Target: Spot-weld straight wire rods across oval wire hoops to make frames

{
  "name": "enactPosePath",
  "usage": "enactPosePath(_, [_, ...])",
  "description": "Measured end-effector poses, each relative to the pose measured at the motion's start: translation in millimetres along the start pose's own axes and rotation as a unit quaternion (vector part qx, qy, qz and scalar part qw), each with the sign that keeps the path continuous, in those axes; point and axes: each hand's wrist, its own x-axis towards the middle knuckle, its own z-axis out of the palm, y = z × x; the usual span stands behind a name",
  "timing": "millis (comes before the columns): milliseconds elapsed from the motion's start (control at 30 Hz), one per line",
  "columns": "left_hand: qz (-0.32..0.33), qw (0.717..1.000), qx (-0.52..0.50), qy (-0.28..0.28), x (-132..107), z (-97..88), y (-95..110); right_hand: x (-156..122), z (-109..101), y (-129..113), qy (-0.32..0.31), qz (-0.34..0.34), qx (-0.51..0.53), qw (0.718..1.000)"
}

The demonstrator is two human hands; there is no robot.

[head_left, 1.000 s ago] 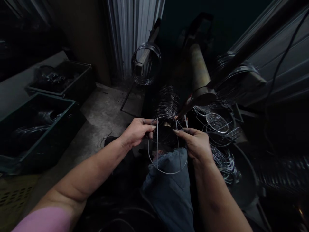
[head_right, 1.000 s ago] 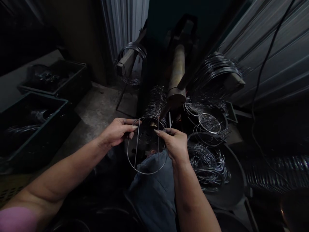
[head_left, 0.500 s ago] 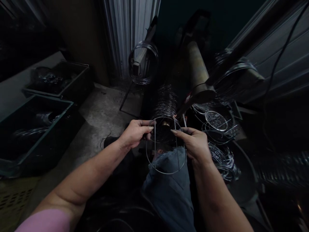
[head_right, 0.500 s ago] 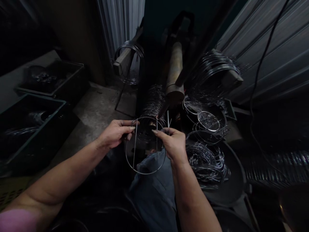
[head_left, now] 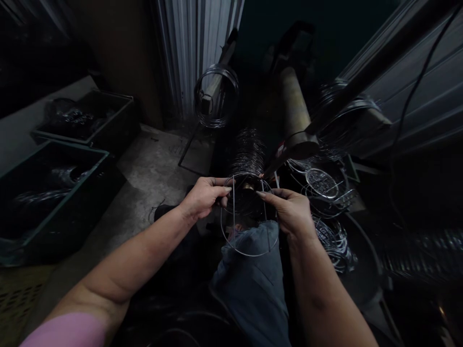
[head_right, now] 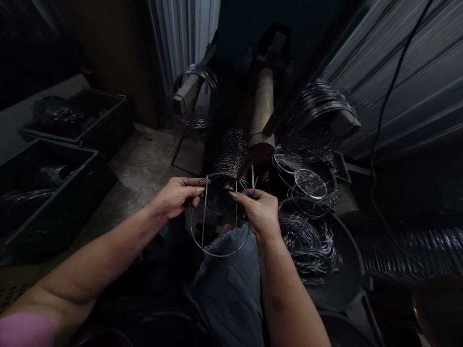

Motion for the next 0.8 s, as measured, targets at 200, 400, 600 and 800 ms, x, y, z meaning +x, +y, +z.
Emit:
enactPosePath(200, [0.006,1.000,0.013,0.013,-1.7,-0.4,-5.9,-5.8,-1.9,-1.8,-0.031,0.019,0.041,0.999])
enactPosePath(400, [0.077,0.987,0.140,0.012,-17.6,2.6,-18.2,-20.7,-14.2,23.4,-0.037,0.030,0.112,0.993])
enactPosePath(600, [0.065,0.973,0.221,-0.005,-18.5,6.2,-31.6,-46.9,-38.9,47.9,0.003,0.016,0.077,0.997])
enactPosePath(800, [0.062,0.962,0.265,-0.019,-5.1,19.1,-26.1,-49.9,-49.8,41.1,0.003,0.025,0.081,0.996])
